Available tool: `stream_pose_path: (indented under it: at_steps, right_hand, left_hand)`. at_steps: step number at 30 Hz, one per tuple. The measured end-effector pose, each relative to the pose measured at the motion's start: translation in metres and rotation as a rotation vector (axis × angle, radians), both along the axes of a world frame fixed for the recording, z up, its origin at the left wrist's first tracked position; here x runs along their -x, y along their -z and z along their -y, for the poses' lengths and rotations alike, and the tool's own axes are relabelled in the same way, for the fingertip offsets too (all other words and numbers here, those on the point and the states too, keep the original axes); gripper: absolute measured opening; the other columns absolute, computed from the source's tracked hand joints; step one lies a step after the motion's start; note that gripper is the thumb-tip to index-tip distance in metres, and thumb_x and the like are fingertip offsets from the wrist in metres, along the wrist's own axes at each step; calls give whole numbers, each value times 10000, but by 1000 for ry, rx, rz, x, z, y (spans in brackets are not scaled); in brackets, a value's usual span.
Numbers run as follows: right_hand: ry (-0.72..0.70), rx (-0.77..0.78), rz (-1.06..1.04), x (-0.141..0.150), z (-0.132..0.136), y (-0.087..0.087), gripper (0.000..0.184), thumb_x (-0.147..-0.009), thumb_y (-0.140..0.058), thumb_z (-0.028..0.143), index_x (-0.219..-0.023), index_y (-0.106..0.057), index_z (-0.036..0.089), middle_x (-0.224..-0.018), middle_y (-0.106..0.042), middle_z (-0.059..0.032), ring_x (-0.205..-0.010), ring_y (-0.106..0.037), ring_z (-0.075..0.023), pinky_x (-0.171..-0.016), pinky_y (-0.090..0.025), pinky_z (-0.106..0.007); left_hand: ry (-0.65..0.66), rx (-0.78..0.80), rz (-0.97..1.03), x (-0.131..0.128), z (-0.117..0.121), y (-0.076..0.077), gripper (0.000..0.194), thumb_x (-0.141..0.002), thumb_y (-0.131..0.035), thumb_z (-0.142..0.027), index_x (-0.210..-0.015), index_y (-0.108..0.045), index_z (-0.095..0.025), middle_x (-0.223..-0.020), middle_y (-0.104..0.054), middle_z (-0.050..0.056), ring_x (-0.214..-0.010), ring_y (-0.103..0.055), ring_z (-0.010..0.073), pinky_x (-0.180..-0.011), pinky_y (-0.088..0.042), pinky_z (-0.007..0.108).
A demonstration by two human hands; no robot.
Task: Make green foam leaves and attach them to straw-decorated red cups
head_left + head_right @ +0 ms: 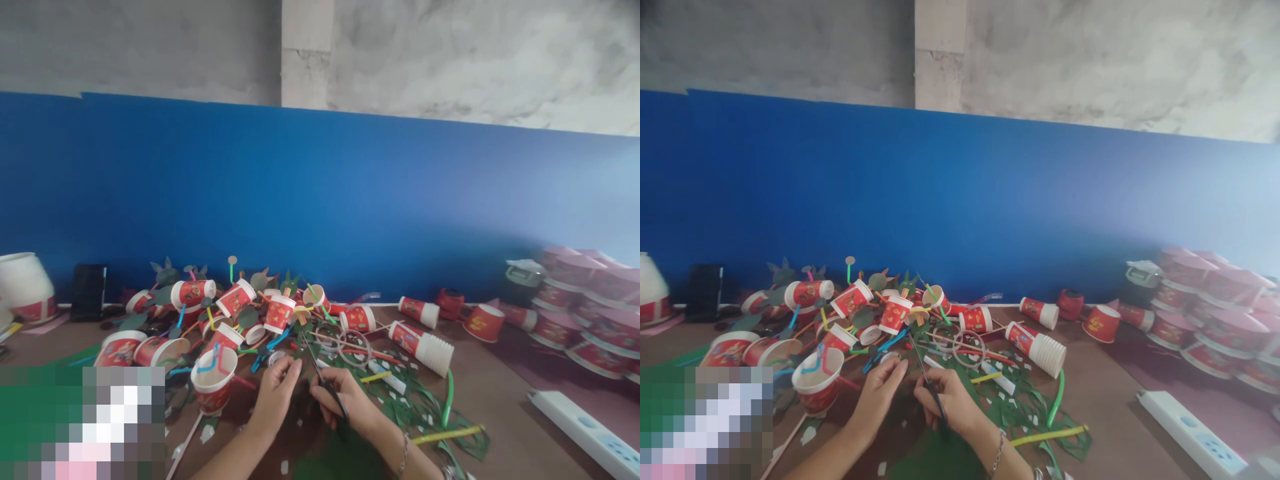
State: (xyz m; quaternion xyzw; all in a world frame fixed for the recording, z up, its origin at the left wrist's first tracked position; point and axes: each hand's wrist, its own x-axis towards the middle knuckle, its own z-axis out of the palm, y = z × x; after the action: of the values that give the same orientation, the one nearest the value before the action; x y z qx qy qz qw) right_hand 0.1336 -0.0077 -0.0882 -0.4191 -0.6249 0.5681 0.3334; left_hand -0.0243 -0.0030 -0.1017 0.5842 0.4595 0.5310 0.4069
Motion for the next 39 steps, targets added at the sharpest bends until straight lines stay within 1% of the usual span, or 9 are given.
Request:
stream_pose_path:
  at_steps: [5, 10, 15, 21, 24, 28, 31, 34, 39]
  right_hand:
    - [-1, -1, -6, -2, -2, 4, 350, -715, -648, 485, -719, -538, 153, -386, -482, 74, -313, -403, -55, -318, -325, -144]
    - [-13, 22, -17, -2, -1, 4, 368, -703, -659, 494, -771, -568, 144, -424, -519, 59, -341, -449, -65, -340, -344, -148]
    - [-35, 14, -5, -3, -2, 5, 357, -720, -643, 494, -746, -556, 148, -401, -499, 68, -325, -421, -59, -330, -337, -147]
    - [-34, 22, -20, -3, -1, -1, 365, -711, -643, 502, -709, -538, 152, -380, -484, 72, -302, -383, -47, -308, -311, -140]
    - [17, 28, -26, -2, -1, -2, 372, -707, -650, 506, -717, -531, 153, -389, -498, 65, -304, -401, -49, -304, -300, -134]
    - [45, 15, -50, 0, 0, 2, 380, -695, -670, 502, -748, -527, 155, -403, -511, 66, -300, -402, -47, -312, -314, -137]
    - [9, 7, -70, 3, 1, 5, 376, -695, -674, 499, -737, -530, 155, -407, -511, 65, -311, -413, -54, -322, -333, -145]
    - [-11, 19, -76, 5, 2, 7, 371, -688, -686, 488, -744, -538, 153, -420, -525, 57, -329, -440, -66, -340, -358, -156]
    - [-32, 13, -94, 5, 2, 7, 418, -667, -679, 534, -774, -534, 157, -447, -544, 51, -342, -460, -70, -347, -348, -160]
  left_hand:
    - [-24, 1, 14, -1, 1, 1, 357, -834, -482, -461, -605, -437, -191, -604, -347, -38, -612, -348, 139, -567, -297, 240]
    - [-3, -34, -22, 1, 1, 1, 348, -842, -477, -433, -595, -418, -195, -594, -347, -42, -592, -347, 134, -551, -288, 236]
    - [4, -34, -45, 3, 0, 2, 364, -839, -476, -441, -582, -377, -203, -582, -309, -52, -573, -319, 128, -542, -270, 238]
    - [-37, 20, 65, 1, 2, -3, 401, -815, -493, -511, -575, -412, -200, -569, -347, -50, -572, -356, 130, -553, -305, 239]
    - [47, 76, 139, -2, 6, -8, 376, -762, -565, -538, -642, -499, -188, -587, -446, -40, -574, -420, 134, -575, -354, 239]
    - [210, 129, 249, -8, 12, -14, 296, -747, -632, -456, -810, -594, -169, -768, -614, 20, -724, -548, 180, -699, -425, 271]
    - [149, 144, 262, -9, 13, -16, 297, -793, -574, -456, -715, -582, -169, -722, -605, 9, -724, -546, 182, -712, -427, 280]
    - [95, 115, 255, -7, 13, -15, 284, -789, -576, -442, -729, -594, -164, -728, -600, 4, -748, -539, 185, -734, -421, 287]
    - [150, 116, 271, -6, 12, -14, 280, -779, -582, -439, -717, -589, -165, -698, -580, -2, -699, -529, 173, -688, -418, 277]
